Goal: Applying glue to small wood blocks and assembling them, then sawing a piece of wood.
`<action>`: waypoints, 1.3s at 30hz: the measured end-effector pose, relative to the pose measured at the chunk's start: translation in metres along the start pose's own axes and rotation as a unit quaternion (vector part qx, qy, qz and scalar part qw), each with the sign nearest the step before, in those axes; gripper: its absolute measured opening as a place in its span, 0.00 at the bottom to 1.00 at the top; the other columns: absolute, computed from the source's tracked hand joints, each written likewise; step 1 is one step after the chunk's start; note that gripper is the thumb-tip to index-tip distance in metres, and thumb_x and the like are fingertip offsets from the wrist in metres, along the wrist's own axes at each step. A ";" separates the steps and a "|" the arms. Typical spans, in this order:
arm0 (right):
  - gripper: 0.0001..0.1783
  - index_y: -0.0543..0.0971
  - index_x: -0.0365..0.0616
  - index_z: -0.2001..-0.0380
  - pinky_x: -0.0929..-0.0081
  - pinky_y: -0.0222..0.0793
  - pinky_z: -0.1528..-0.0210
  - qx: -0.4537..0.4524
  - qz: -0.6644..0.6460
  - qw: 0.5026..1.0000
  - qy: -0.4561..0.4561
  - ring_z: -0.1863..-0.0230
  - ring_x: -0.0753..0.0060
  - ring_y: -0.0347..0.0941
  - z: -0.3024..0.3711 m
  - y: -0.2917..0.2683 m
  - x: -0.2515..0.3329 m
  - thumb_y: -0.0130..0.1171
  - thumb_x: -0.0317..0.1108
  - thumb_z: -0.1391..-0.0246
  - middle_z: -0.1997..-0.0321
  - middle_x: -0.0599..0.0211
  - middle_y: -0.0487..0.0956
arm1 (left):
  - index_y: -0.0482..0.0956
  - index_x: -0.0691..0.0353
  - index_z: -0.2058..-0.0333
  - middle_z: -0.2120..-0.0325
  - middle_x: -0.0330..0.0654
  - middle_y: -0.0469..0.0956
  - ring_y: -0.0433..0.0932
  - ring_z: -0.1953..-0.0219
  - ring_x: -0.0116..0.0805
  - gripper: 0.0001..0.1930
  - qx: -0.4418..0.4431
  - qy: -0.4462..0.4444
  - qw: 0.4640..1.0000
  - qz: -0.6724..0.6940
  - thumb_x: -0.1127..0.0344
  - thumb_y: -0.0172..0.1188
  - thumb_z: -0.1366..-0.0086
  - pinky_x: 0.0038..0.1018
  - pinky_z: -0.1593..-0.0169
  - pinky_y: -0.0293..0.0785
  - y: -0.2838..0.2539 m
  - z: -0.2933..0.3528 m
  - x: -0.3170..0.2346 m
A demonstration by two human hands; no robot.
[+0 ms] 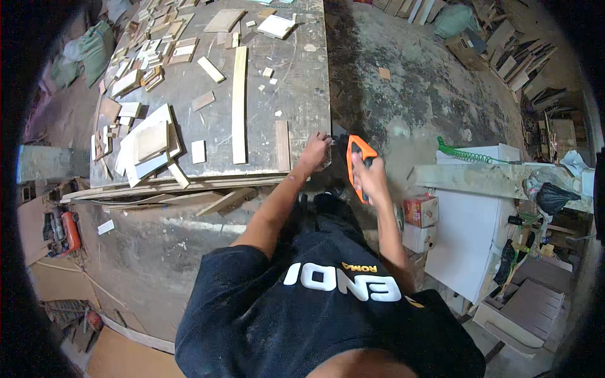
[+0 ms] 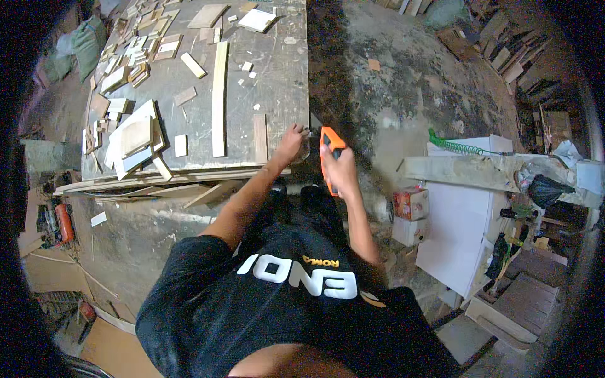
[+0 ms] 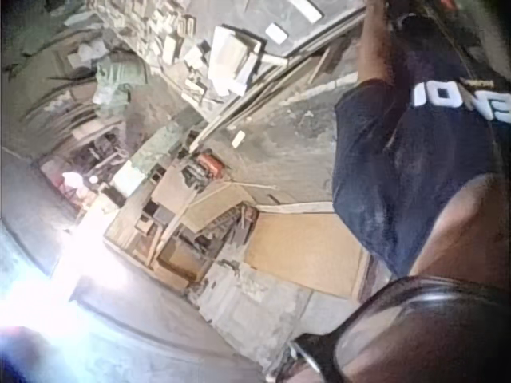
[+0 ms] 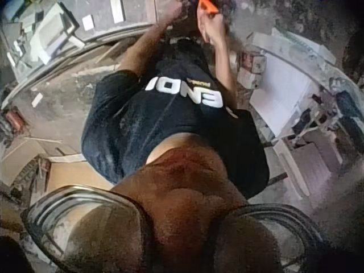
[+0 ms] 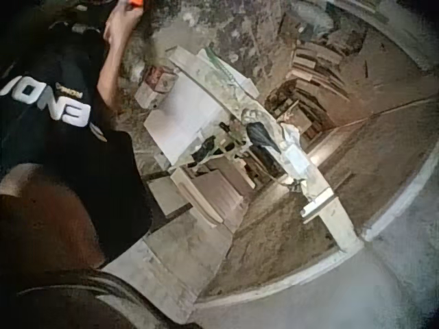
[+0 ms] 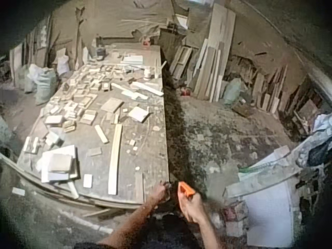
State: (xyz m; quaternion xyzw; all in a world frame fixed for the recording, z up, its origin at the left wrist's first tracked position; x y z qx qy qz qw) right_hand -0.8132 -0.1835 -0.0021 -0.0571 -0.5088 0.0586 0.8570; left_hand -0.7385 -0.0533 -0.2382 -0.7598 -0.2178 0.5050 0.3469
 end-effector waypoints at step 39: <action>0.13 0.74 0.39 0.61 0.75 0.66 0.75 -0.035 0.030 0.997 -0.068 0.79 0.80 0.67 0.004 0.011 -0.072 0.60 0.38 0.39 0.75 0.73 0.72 | 0.81 0.64 0.56 0.55 0.52 0.74 0.72 0.52 0.57 0.16 0.006 -0.062 0.991 0.116 0.72 0.57 0.44 0.43 0.49 0.73 -0.007 -0.004 0.010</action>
Point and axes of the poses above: each hand's wrist, its own z-axis away from the middle knuckle, its own y-axis out of the palm, x = y × z, the point moved 2 cm from there along -z, towards the middle knuckle
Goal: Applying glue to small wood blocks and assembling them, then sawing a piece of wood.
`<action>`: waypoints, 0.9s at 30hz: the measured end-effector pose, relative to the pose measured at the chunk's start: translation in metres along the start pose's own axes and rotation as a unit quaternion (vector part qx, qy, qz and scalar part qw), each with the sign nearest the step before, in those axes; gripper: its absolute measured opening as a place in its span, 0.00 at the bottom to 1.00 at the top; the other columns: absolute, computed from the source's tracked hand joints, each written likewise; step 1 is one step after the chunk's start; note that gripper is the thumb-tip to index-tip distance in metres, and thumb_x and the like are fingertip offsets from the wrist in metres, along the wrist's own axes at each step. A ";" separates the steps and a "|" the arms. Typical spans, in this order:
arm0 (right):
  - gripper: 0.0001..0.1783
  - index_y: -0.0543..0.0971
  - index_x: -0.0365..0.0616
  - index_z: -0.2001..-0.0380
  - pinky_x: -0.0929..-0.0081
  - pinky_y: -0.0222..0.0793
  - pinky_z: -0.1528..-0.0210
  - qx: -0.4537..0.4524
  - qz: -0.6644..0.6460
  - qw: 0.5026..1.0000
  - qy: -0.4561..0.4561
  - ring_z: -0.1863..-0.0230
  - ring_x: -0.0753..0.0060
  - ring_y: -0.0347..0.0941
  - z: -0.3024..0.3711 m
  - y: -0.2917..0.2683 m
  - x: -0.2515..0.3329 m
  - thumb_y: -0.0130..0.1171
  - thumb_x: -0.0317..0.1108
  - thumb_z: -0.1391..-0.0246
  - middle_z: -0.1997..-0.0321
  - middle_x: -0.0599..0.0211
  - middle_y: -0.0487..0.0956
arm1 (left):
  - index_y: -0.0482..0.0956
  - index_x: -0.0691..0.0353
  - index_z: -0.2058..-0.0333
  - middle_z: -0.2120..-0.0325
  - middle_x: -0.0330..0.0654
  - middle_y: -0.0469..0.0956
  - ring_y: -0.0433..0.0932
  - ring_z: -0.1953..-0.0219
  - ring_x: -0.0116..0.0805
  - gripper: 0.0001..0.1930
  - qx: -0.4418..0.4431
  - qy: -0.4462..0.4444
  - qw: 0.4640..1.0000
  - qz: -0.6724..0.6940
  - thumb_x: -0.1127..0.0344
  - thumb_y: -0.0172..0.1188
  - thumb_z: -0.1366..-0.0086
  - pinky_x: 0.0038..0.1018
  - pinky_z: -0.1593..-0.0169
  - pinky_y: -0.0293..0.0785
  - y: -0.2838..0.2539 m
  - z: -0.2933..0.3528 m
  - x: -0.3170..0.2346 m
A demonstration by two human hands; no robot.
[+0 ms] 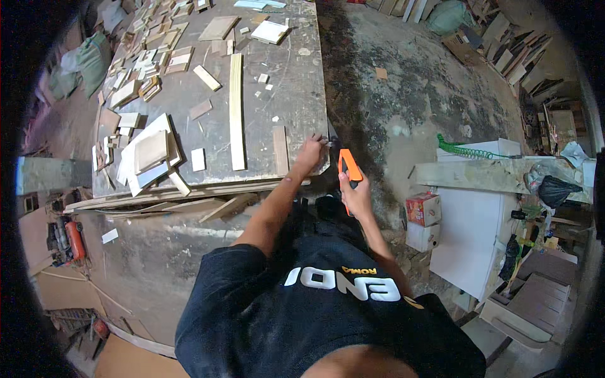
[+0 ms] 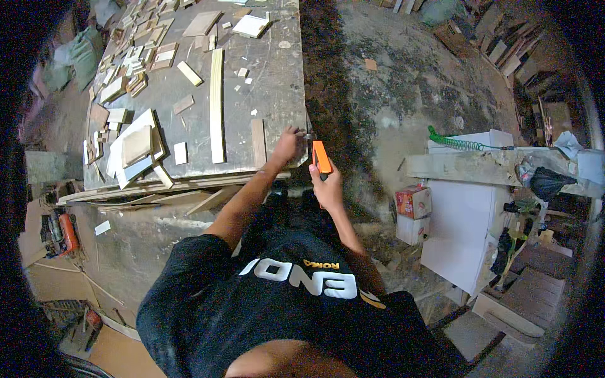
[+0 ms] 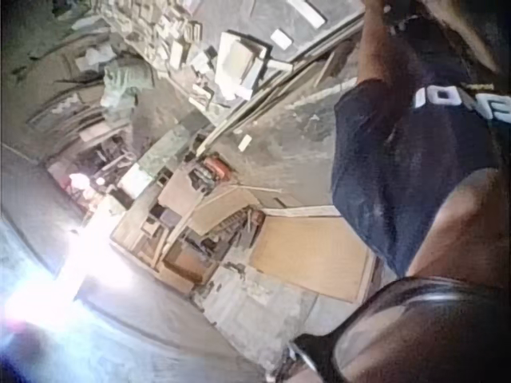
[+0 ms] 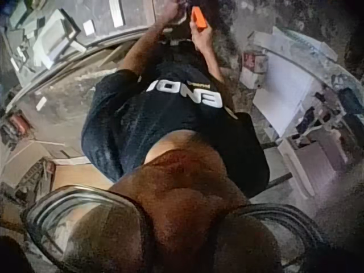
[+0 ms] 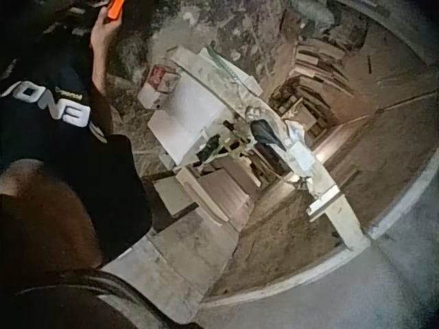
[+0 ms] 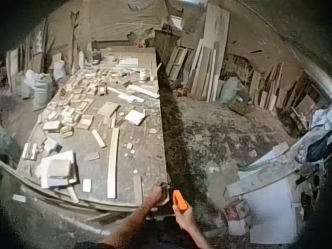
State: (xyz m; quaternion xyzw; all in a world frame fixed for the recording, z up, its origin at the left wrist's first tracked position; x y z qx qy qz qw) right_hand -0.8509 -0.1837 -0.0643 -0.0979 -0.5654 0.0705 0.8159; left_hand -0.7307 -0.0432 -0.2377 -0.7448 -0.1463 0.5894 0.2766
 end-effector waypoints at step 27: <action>0.11 0.74 0.41 0.63 0.76 0.61 0.82 0.005 -0.003 1.000 0.024 0.86 0.82 0.64 -0.010 -0.001 0.023 0.60 0.37 0.39 0.81 0.76 0.70 | 0.80 0.63 0.58 0.62 0.48 0.73 0.70 0.54 0.49 0.12 -0.070 0.120 0.986 -0.095 0.70 0.57 0.41 0.40 0.51 0.72 0.004 0.008 -0.011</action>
Point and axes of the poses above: each hand's wrist, its own z-axis away from the middle knuckle, its own y-axis out of the palm, x = y × z, the point moved 2 cm from there along -z, towards the middle knuckle
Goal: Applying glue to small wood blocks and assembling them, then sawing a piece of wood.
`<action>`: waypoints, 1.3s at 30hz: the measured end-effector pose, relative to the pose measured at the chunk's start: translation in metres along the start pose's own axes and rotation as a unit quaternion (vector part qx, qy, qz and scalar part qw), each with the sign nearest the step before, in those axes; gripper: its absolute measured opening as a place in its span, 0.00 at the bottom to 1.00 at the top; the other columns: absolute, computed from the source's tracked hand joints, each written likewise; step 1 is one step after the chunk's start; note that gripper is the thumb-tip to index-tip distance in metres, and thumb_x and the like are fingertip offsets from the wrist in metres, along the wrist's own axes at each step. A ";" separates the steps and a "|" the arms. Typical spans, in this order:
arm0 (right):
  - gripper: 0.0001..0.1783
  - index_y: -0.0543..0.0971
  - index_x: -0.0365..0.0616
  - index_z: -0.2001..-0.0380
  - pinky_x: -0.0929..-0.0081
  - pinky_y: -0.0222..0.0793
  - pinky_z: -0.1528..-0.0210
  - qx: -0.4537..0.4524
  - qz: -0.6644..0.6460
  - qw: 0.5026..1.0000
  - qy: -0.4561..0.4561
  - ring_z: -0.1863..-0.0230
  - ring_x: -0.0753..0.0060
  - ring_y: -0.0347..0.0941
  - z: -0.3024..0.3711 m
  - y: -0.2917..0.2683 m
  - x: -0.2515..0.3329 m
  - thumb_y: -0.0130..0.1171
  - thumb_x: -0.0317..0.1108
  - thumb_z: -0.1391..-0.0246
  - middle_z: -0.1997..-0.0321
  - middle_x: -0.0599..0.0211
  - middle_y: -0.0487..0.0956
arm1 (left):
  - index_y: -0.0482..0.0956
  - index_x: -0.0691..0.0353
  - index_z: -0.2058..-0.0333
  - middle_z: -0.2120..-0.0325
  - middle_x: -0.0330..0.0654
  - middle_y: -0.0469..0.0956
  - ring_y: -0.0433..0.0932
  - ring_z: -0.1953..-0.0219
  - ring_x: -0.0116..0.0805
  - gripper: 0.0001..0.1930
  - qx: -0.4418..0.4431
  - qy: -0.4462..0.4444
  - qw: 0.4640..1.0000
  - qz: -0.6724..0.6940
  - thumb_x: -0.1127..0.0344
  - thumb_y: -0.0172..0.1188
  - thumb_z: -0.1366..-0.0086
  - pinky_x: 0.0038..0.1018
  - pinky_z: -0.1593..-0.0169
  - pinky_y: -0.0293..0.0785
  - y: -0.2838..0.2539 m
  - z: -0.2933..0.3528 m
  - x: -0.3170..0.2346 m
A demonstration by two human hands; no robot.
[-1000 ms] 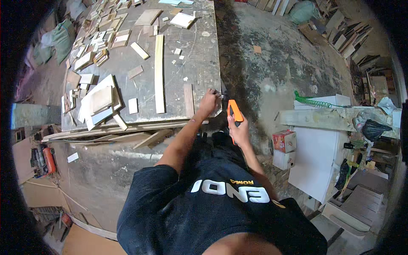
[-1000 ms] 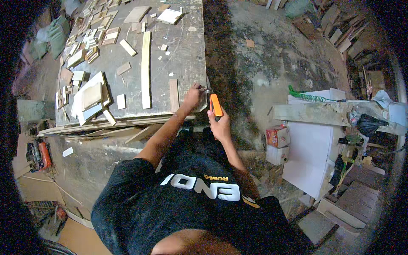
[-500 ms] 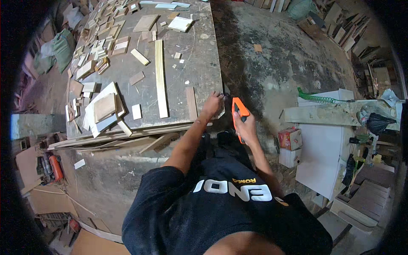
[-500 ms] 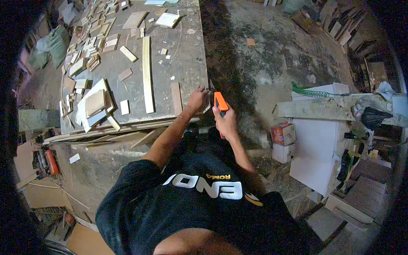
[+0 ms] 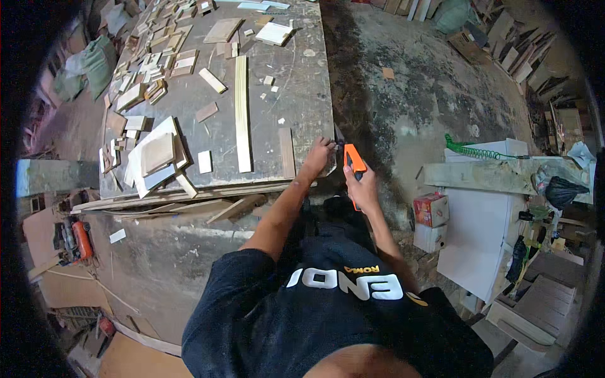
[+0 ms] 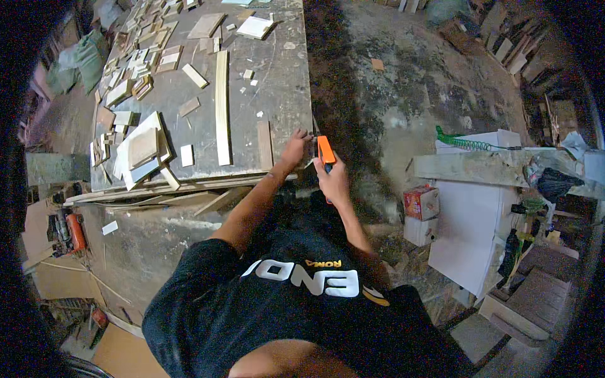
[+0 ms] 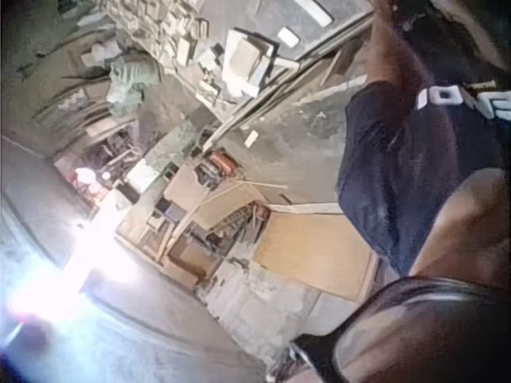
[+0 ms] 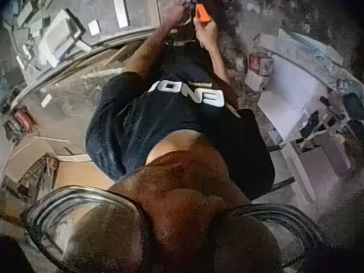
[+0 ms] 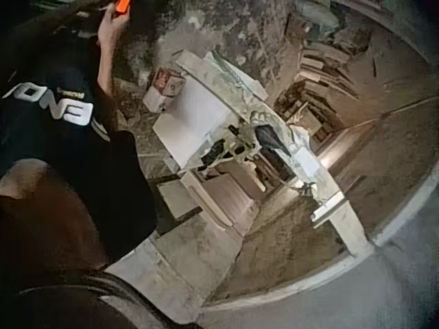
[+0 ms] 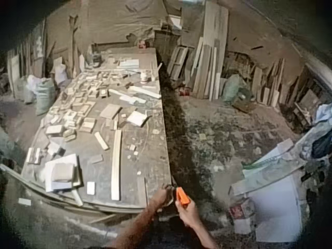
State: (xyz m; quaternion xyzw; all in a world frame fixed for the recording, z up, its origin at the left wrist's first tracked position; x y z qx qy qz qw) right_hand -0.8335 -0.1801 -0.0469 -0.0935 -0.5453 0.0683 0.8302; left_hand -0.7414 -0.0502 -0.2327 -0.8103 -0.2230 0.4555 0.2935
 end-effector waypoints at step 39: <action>0.15 0.75 0.36 0.58 0.66 0.69 0.60 -0.060 0.067 0.995 -0.052 0.67 0.65 0.75 -0.003 0.014 -0.007 0.60 0.37 0.40 0.71 0.61 0.79 | 0.81 0.63 0.60 0.62 0.51 0.72 0.70 0.53 0.54 0.11 0.064 -0.016 0.997 0.032 0.70 0.56 0.40 0.42 0.50 0.71 0.004 -0.015 0.006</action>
Point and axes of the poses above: each hand's wrist, its own z-axis away from the middle knuckle, its own y-axis out of the palm, x = y × z, the point moved 2 cm from there along -z, towards the middle knuckle
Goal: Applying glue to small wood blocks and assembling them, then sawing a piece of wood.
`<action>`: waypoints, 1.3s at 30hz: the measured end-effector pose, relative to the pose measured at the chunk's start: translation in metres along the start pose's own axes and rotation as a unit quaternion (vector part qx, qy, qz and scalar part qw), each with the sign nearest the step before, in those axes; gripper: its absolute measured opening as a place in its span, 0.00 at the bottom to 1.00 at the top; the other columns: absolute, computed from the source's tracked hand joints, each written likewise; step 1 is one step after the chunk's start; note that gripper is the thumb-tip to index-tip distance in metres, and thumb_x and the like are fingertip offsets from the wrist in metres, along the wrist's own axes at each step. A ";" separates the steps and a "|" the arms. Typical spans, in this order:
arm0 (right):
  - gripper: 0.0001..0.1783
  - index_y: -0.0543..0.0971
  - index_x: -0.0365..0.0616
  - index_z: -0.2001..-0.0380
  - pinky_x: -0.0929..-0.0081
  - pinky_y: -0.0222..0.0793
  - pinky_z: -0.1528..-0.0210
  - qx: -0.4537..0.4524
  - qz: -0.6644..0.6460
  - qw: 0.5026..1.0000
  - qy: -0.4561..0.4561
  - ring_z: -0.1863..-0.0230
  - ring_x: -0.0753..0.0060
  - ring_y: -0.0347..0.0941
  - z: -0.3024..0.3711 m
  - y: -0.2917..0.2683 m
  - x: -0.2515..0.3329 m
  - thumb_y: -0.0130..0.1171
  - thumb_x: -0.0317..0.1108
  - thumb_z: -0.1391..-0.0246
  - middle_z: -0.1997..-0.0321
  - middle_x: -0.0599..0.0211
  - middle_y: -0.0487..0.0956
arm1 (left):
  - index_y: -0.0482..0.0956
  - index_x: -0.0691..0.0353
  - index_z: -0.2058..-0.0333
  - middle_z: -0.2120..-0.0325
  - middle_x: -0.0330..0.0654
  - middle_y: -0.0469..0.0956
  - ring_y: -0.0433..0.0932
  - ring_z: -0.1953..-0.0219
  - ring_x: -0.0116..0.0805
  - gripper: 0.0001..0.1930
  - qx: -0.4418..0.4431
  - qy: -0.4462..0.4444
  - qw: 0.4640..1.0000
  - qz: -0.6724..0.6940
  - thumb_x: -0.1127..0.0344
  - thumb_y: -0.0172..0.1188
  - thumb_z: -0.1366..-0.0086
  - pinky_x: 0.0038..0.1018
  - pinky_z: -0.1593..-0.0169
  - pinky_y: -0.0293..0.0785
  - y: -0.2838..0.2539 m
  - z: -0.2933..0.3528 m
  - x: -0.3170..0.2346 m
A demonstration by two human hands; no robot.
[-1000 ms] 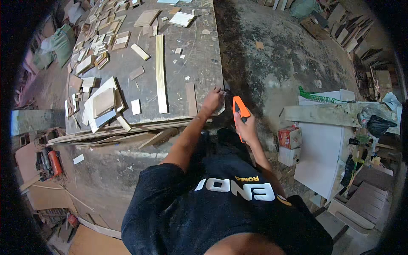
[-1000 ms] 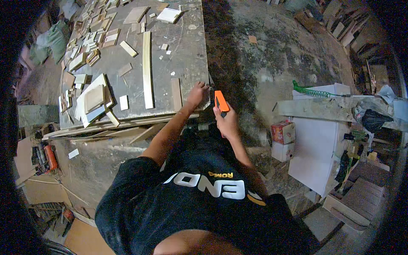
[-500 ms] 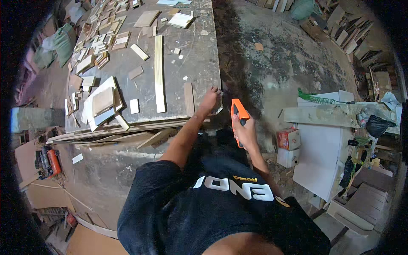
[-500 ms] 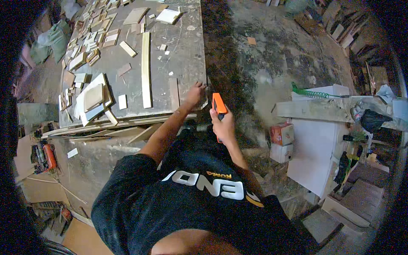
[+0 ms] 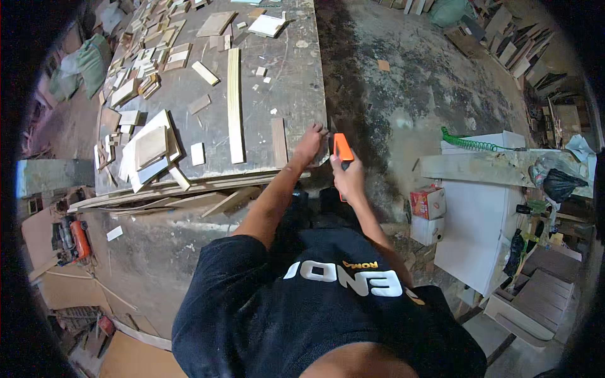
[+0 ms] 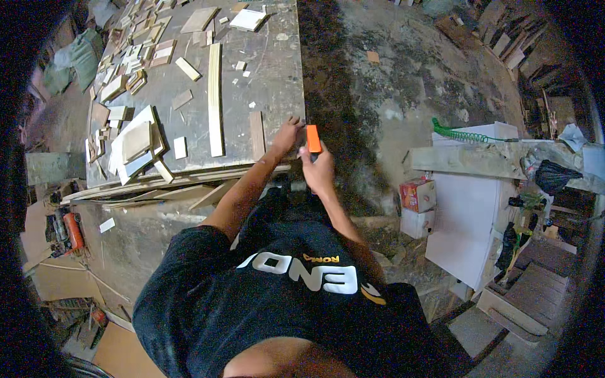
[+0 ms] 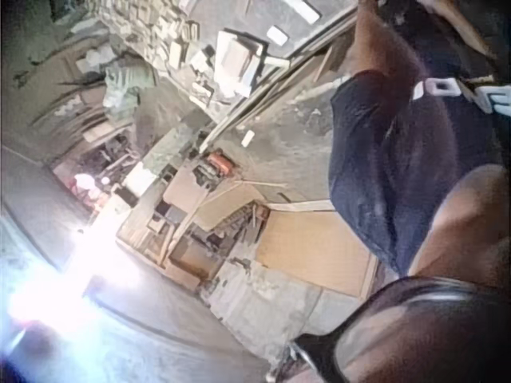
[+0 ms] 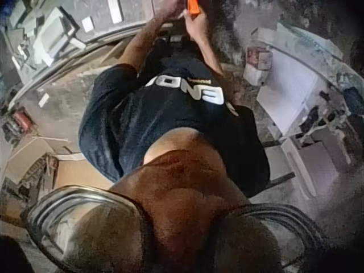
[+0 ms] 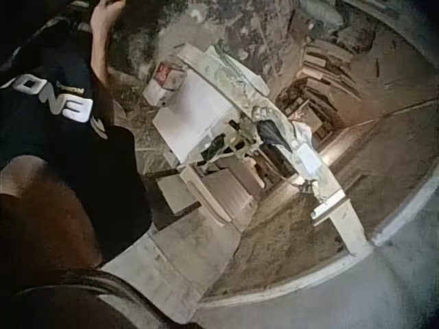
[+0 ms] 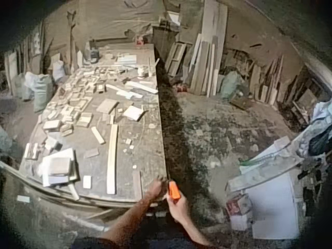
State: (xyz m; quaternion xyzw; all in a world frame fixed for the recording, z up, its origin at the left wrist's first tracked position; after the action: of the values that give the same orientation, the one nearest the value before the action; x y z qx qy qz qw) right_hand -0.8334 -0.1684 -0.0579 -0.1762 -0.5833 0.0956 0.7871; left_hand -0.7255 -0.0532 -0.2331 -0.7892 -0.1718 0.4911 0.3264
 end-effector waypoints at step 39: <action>0.14 0.75 0.36 0.59 0.68 0.69 0.59 0.028 0.006 0.999 0.030 0.68 0.68 0.73 0.005 -0.011 0.014 0.60 0.37 0.40 0.71 0.64 0.77 | 0.80 0.63 0.59 0.60 0.50 0.74 0.71 0.52 0.52 0.12 0.014 -0.022 0.999 -0.023 0.70 0.56 0.41 0.41 0.50 0.73 0.001 0.004 0.004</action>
State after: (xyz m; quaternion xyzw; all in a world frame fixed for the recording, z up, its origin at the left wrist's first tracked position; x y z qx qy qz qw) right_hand -0.8349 -0.1726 -0.0395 -0.1604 -0.5557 0.1108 0.8082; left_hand -0.7276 -0.0505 -0.2377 -0.7696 -0.1902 0.5026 0.3450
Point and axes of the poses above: each hand's wrist, its own z-axis away from the middle knuckle, its own y-axis out of the palm, x = y × z, the point moved 2 cm from there along -z, towards the middle knuckle
